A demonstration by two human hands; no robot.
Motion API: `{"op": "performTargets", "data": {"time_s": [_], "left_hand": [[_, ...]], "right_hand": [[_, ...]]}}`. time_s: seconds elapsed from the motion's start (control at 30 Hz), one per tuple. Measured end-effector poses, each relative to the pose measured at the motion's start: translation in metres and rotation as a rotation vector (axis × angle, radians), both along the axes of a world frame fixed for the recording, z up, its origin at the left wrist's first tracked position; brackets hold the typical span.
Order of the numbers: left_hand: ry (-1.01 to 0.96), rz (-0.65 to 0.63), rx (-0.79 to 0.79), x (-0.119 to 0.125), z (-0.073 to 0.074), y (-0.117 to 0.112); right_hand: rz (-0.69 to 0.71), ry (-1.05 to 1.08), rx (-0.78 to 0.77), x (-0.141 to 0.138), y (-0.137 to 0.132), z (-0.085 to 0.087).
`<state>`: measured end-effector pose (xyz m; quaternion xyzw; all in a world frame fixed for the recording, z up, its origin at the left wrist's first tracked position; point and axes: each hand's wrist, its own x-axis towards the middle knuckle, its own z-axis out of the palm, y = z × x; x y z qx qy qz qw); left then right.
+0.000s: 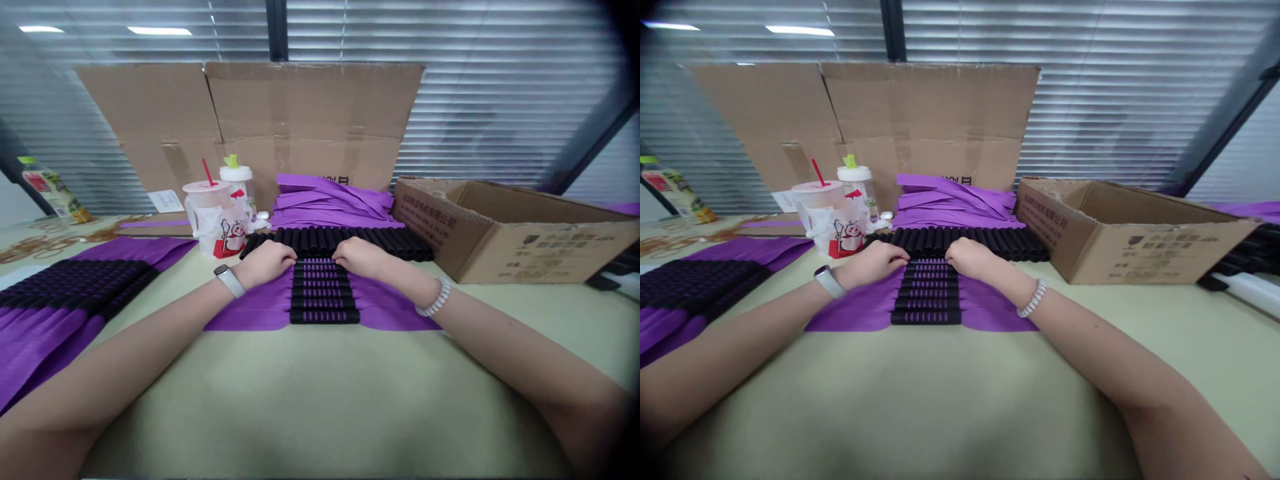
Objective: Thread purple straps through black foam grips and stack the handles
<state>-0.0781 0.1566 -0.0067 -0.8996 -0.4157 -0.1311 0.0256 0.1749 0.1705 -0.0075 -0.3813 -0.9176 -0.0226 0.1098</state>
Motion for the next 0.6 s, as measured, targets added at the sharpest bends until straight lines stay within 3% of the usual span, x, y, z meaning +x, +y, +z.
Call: {"op": "performTargets", "data": {"time_s": [0.37, 0.6], "left_hand": [[-0.050, 0.101, -0.106, -0.002, -0.006, -0.007], [-0.097, 0.162, -0.141, 0.000, -0.010, -0.012]], "right_hand": [[0.014, -0.235, -0.058, -0.005, 0.019, 0.005], [-0.026, -0.294, -0.028, -0.011, 0.017, 0.001]]}}
